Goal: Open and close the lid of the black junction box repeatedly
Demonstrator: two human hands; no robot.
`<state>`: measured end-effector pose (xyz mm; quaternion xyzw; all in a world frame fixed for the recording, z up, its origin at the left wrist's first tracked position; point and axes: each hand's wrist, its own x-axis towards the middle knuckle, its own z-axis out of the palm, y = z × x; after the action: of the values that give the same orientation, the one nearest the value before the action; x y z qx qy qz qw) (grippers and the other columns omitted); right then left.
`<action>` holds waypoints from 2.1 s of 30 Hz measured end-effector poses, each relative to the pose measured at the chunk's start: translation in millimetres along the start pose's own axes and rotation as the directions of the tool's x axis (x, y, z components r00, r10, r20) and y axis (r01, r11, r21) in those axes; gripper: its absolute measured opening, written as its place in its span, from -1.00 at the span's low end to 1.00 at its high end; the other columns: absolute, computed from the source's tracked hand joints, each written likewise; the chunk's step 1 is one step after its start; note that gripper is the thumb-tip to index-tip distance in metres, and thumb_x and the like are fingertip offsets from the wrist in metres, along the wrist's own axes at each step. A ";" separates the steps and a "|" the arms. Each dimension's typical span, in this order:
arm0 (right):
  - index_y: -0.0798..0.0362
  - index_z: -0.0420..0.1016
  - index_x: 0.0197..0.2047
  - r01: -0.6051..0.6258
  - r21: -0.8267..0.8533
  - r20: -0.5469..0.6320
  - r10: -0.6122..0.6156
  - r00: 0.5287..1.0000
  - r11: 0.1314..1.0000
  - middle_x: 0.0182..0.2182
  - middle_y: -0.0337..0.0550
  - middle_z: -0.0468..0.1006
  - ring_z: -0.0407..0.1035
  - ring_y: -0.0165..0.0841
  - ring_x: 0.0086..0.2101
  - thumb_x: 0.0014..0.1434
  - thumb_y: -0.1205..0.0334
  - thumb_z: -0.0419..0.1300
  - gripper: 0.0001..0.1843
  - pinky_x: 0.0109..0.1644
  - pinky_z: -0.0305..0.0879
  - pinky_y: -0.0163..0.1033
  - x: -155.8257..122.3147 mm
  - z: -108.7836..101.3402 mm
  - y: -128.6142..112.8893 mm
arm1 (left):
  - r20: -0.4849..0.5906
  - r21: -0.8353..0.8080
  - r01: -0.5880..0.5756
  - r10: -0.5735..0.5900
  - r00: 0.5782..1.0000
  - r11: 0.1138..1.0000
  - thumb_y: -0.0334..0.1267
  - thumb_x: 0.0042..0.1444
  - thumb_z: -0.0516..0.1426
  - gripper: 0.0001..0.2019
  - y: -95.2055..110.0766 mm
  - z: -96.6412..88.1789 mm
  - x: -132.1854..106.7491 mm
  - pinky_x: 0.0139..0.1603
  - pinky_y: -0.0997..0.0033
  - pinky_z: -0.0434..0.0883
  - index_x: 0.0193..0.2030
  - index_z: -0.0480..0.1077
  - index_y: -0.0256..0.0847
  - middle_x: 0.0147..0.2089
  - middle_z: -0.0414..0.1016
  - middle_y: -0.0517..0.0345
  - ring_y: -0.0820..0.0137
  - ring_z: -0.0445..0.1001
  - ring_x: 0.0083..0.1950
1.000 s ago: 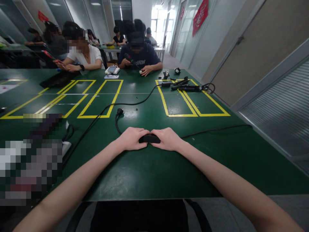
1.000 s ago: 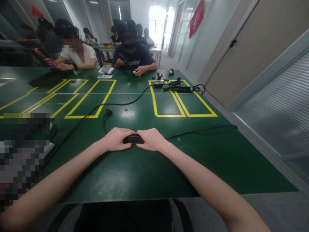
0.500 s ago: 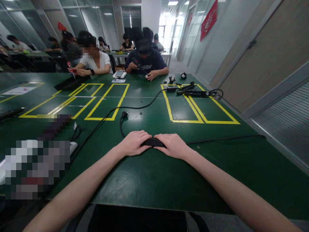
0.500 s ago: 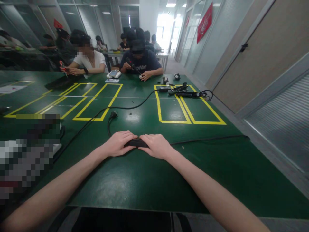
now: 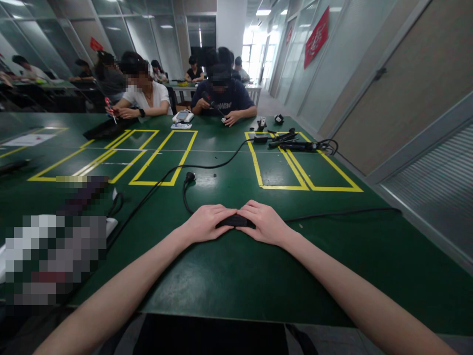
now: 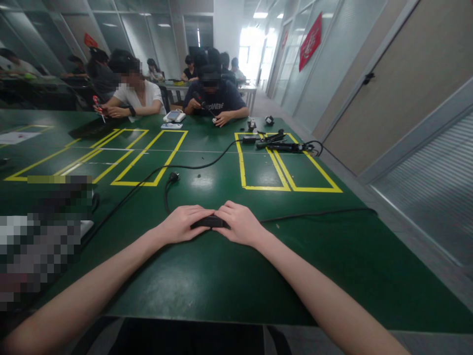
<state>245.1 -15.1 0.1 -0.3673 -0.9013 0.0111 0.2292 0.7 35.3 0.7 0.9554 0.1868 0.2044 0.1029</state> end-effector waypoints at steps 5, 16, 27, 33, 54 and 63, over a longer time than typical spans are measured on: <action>0.06 0.57 0.05 -0.010 0.085 -0.136 0.021 0.990 0.996 -0.11 0.05 0.65 0.54 -0.14 -0.13 0.33 0.14 0.30 -0.73 -0.05 0.54 -0.04 -5.7 10.1 1.4 | 0.005 -0.044 0.027 -0.027 1.000 0.999 -0.15 0.42 0.12 -0.67 3.2 3.0 -1.0 0.08 0.24 0.56 0.24 0.42 -0.18 0.08 0.64 -0.04 0.21 0.65 0.03; 0.02 0.53 0.00 0.069 0.184 -0.318 -0.007 0.948 0.981 -0.21 -0.03 0.66 0.58 -0.20 -0.21 0.33 0.20 0.32 -0.80 -0.15 0.59 -0.10 -8.1 10.7 -0.3 | -0.053 -0.095 0.045 -0.051 0.997 0.994 -0.18 0.37 0.20 -0.59 1.5 7.1 -4.3 0.10 0.28 0.58 0.31 0.40 -0.20 0.12 0.65 -0.05 0.21 0.67 0.07; 0.04 0.50 0.01 0.102 0.218 -0.335 -0.024 0.942 0.971 -0.15 0.02 0.61 0.55 -0.19 -0.16 0.29 0.29 0.30 -0.77 -0.12 0.58 -0.08 -3.3 13.5 -4.1 | -0.079 -0.136 0.062 -0.073 0.994 0.989 -0.13 0.35 0.24 -0.62 -1.9 3.6 -9.6 0.02 0.33 0.60 0.23 0.49 -0.22 0.03 0.69 -0.04 0.23 0.71 -0.04; 0.02 0.46 0.08 0.137 0.188 -0.342 -0.066 0.937 0.973 -0.12 0.02 0.61 0.55 -0.20 -0.14 0.30 0.32 0.27 -0.72 -0.10 0.60 -0.09 -2.5 15.4 -4.0 | -0.117 -0.100 -0.009 -0.002 0.993 0.995 -0.11 0.37 0.21 -0.60 -4.3 5.1 -10.2 0.11 0.27 0.60 0.27 0.46 -0.20 0.11 0.66 -0.04 0.22 0.68 0.07; 0.07 0.44 0.18 0.083 0.010 -0.148 -0.081 0.986 0.996 0.06 0.15 0.59 0.58 -0.14 -0.06 0.32 0.24 0.23 -0.63 -0.08 0.59 -0.09 -3.4 3.8 -5.8 | -0.003 0.119 0.031 -0.031 1.000 0.992 0.00 0.47 0.05 -0.49 2.0 0.5 -8.6 -0.07 0.27 0.54 0.41 0.18 -0.24 0.03 0.55 -0.09 0.19 0.60 -0.03; 0.04 0.50 -0.07 -0.186 0.387 0.013 0.197 0.980 0.903 -0.27 -0.15 0.64 0.52 -0.28 -0.32 0.28 0.14 0.32 -0.79 -0.23 0.44 -0.22 -4.3 -0.3 -5.2 | -0.010 0.115 -0.031 0.032 0.999 0.993 0.03 0.43 0.09 -0.43 -0.4 -0.4 -5.3 0.06 0.18 0.54 0.43 0.20 -0.27 0.09 0.57 -0.15 0.15 0.60 0.03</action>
<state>244.5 -21.8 -0.4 -0.4019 -0.8378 0.2060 0.3067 -4.1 33.6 -0.8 0.9613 0.1837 0.2004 0.0434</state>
